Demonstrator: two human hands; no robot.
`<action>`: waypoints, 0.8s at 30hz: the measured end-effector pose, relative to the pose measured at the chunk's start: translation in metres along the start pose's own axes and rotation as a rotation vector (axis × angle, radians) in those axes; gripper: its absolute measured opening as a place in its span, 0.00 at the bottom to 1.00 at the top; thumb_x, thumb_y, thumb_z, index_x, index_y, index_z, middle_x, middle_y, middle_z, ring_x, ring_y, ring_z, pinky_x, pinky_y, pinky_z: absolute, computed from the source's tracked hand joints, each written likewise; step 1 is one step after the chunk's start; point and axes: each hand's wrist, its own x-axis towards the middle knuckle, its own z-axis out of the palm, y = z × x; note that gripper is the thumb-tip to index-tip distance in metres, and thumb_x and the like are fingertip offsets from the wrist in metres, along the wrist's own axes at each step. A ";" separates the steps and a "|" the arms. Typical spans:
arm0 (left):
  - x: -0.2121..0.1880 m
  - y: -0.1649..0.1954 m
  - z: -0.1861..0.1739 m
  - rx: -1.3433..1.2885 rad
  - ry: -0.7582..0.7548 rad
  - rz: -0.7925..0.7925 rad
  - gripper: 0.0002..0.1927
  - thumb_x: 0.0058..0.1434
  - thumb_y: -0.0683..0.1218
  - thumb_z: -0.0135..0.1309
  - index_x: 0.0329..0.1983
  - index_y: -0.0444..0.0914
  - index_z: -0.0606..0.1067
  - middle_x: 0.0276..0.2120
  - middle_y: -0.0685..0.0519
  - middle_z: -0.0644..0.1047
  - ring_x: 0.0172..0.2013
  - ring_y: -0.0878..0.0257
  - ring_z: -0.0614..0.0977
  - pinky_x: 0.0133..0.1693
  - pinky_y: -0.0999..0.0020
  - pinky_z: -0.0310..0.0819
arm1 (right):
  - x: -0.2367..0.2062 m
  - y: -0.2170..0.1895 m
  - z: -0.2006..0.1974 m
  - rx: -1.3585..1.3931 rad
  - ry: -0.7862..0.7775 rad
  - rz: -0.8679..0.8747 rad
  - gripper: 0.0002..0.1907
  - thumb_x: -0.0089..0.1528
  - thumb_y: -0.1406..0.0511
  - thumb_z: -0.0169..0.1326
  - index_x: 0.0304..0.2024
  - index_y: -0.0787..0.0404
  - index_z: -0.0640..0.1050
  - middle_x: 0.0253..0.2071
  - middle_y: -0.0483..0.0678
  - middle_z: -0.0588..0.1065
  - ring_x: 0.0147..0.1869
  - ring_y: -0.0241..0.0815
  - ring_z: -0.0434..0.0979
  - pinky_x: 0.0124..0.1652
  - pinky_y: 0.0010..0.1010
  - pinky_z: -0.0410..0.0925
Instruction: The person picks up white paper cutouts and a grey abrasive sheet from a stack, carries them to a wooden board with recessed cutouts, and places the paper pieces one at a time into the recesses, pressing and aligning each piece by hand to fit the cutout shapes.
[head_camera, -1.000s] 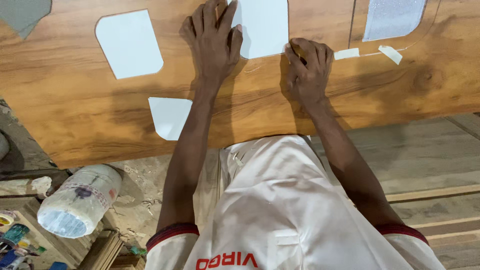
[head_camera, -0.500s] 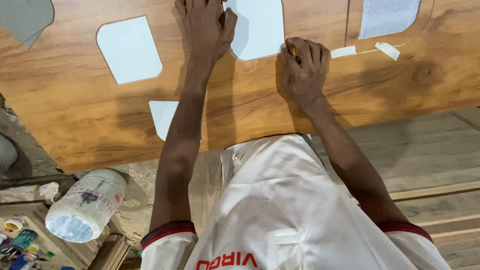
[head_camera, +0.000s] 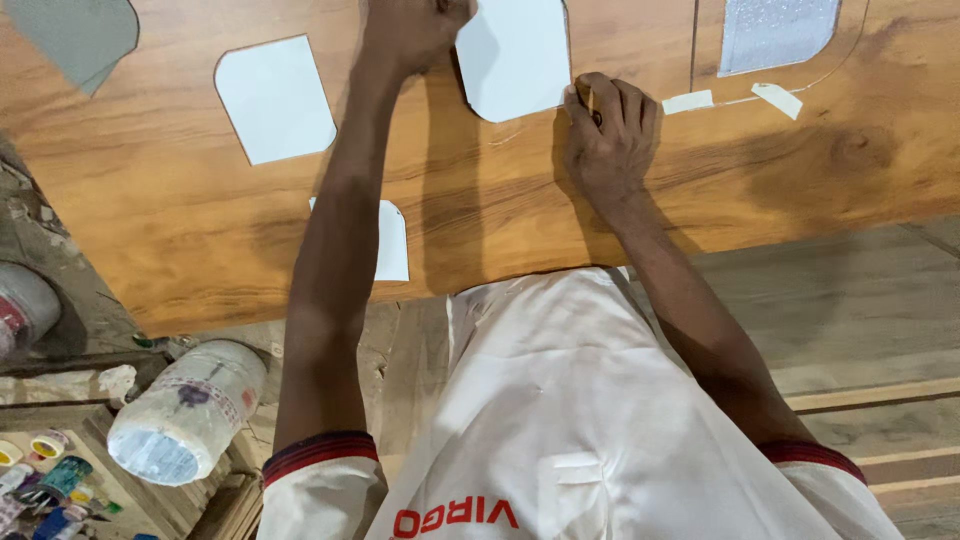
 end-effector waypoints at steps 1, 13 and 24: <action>-0.001 0.002 -0.006 -0.059 -0.011 0.036 0.15 0.68 0.46 0.59 0.29 0.35 0.70 0.20 0.57 0.68 0.23 0.66 0.69 0.28 0.64 0.66 | 0.001 0.000 -0.002 0.027 -0.006 0.010 0.17 0.62 0.73 0.58 0.54 0.61 0.83 0.59 0.47 0.73 0.61 0.49 0.71 0.56 0.44 0.62; -0.111 0.062 -0.008 -0.748 0.504 -0.228 0.15 0.76 0.49 0.53 0.35 0.38 0.68 0.29 0.60 0.64 0.34 0.69 0.64 0.39 0.71 0.61 | 0.014 -0.069 -0.041 0.935 -0.021 0.834 0.37 0.63 0.54 0.63 0.68 0.65 0.68 0.58 0.51 0.68 0.58 0.45 0.72 0.52 0.41 0.70; -0.151 0.112 0.103 -1.056 0.921 -0.008 0.04 0.77 0.42 0.46 0.45 0.38 0.69 0.42 0.57 0.71 0.45 0.68 0.71 0.54 0.71 0.67 | 0.071 -0.078 -0.031 0.689 -0.042 0.456 0.65 0.55 0.42 0.76 0.78 0.64 0.54 0.67 0.55 0.60 0.72 0.50 0.67 0.68 0.44 0.68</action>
